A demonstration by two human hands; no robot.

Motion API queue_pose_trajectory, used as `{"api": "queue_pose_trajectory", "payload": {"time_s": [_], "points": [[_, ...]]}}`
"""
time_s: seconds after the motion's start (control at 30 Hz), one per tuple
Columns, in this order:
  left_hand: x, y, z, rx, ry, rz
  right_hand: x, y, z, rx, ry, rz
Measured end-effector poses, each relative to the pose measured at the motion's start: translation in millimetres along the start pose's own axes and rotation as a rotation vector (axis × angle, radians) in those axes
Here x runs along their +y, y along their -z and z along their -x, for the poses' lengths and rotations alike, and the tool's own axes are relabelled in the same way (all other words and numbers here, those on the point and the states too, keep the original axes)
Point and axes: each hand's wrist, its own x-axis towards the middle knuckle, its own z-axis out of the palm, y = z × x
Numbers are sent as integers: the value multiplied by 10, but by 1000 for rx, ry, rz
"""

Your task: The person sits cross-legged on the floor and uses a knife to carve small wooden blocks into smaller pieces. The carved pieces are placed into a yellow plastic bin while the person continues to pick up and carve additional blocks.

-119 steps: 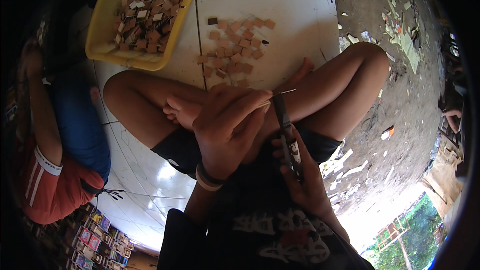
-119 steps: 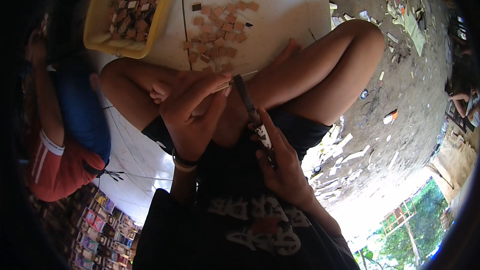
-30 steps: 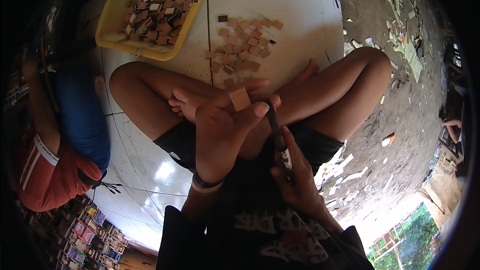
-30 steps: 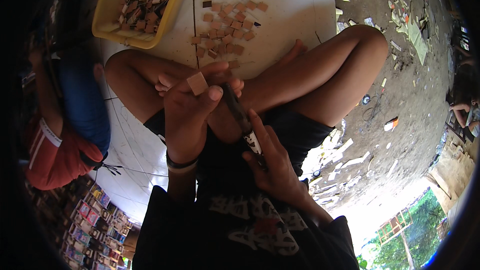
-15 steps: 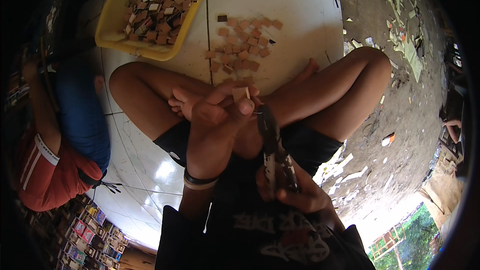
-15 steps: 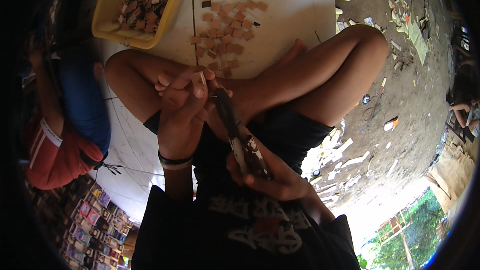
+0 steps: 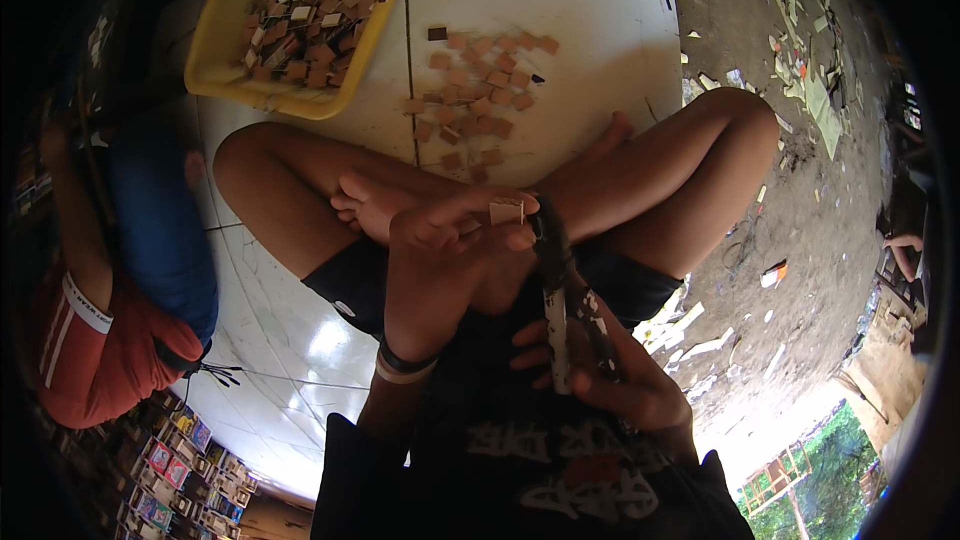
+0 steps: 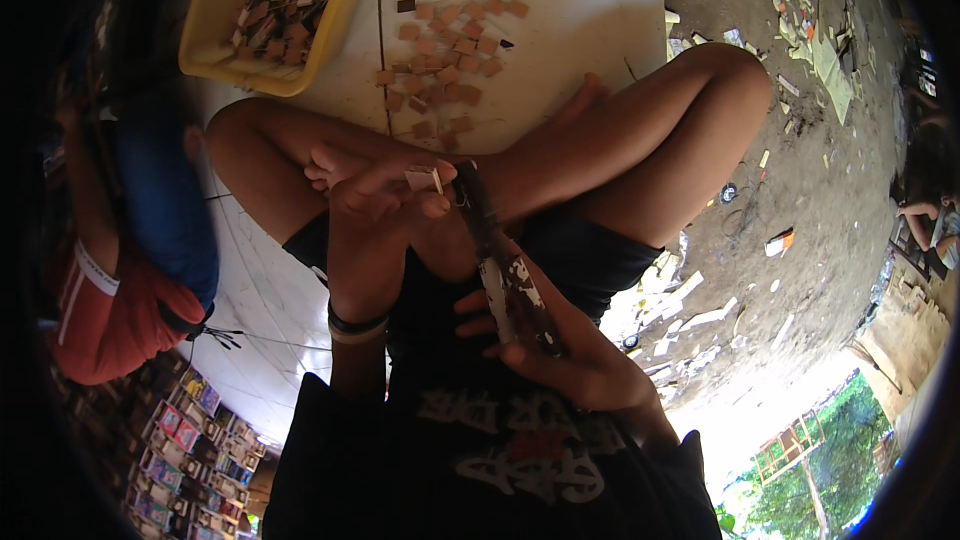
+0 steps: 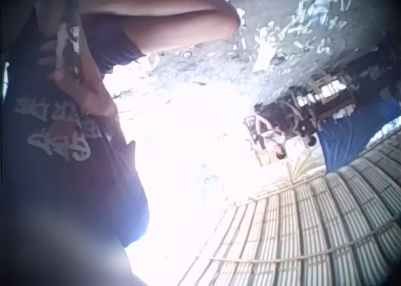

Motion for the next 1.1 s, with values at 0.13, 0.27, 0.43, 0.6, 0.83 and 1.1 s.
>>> {"api": "queue_pose_trajectory", "payload": {"time_s": [0.13,0.27,0.43,0.6,0.83,1.1], "points": [[-2,-43,30,-3,-65,-63,-23,-30,7,12,3,-4],[3,-65,34,-8,-91,-86,-13,-21,19,15,7,-8],[18,-37,25,-45,-105,-133,8,-18,10,-3,42,32],[-32,-20,60,-69,-97,-166,127,-13,30,142,-193,46],[-251,7,-22,-93,-38,-142,564,145,-159,395,70,579],[-443,223,-477,-23,-7,-695,399,331,-307,649,146,529]]}}
